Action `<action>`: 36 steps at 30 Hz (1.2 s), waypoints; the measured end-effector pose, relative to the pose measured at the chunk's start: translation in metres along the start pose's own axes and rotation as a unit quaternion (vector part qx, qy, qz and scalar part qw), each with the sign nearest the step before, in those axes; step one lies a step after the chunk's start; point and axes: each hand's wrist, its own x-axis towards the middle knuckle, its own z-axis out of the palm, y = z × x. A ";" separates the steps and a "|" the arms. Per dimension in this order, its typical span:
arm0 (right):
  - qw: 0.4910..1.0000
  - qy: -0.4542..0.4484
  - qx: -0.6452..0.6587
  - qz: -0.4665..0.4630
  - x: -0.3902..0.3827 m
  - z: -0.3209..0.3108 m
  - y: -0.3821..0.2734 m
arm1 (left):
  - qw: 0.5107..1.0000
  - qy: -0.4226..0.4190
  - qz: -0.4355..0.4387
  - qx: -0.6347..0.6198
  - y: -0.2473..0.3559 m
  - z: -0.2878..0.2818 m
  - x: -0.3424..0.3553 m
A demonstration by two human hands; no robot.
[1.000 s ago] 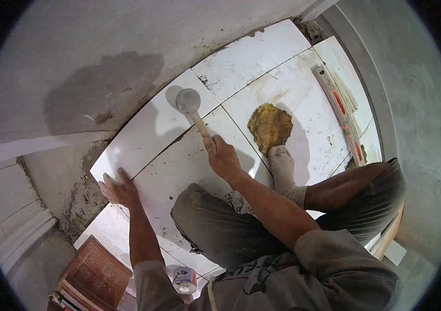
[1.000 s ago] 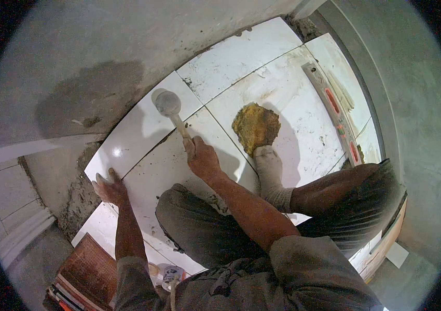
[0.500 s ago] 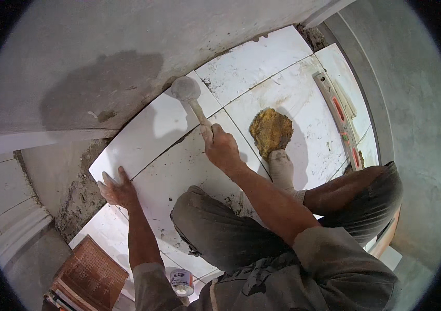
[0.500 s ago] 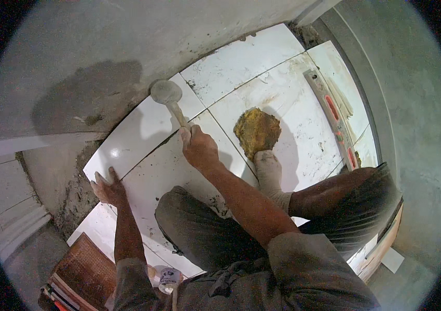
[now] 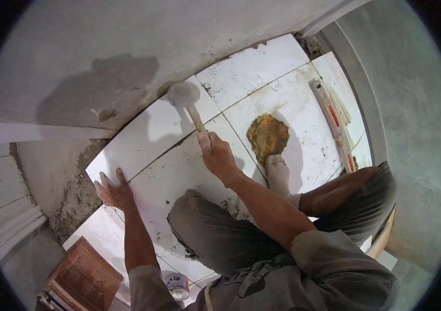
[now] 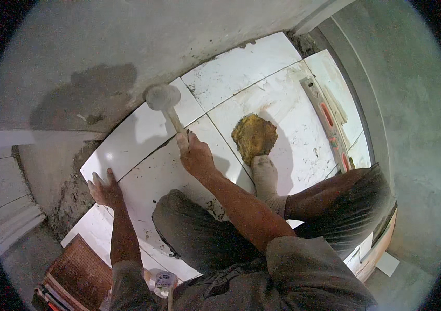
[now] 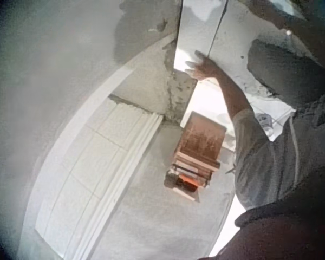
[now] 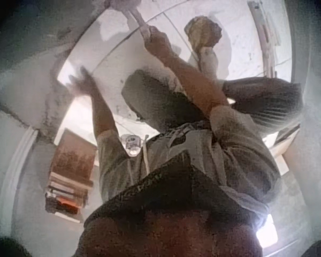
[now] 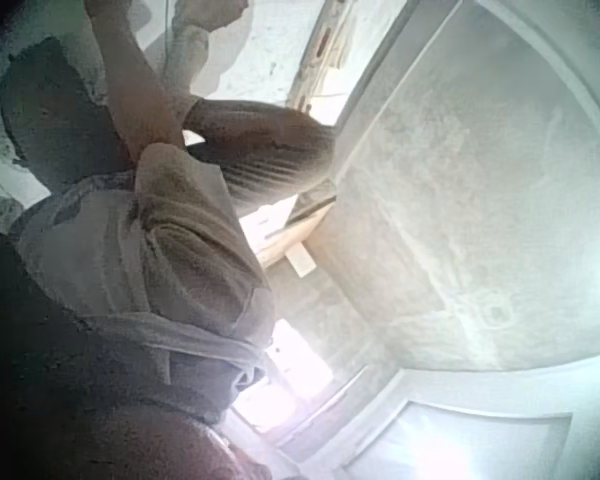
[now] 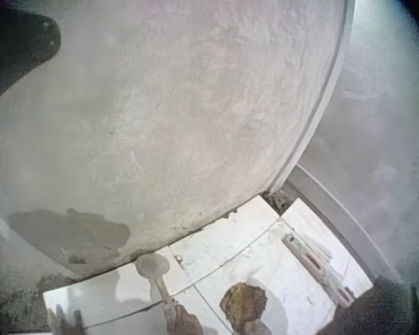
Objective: The person spreads mortar onto the floor using a trowel, lays ceramic tiles onto the surface, and taps them into place using a rubber mallet and by hand.
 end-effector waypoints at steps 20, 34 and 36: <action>0.995 0.072 -0.021 -0.072 0.012 0.013 0.008 | 1.000 0.009 -0.005 -0.014 -0.001 0.001 0.001; 0.991 0.052 0.102 -0.070 -0.008 -0.001 0.016 | 0.991 0.091 0.073 -0.064 -0.013 0.009 0.004; 0.978 0.058 0.169 -0.111 -0.001 -0.001 0.023 | 0.991 0.098 0.062 -0.062 -0.014 0.007 0.003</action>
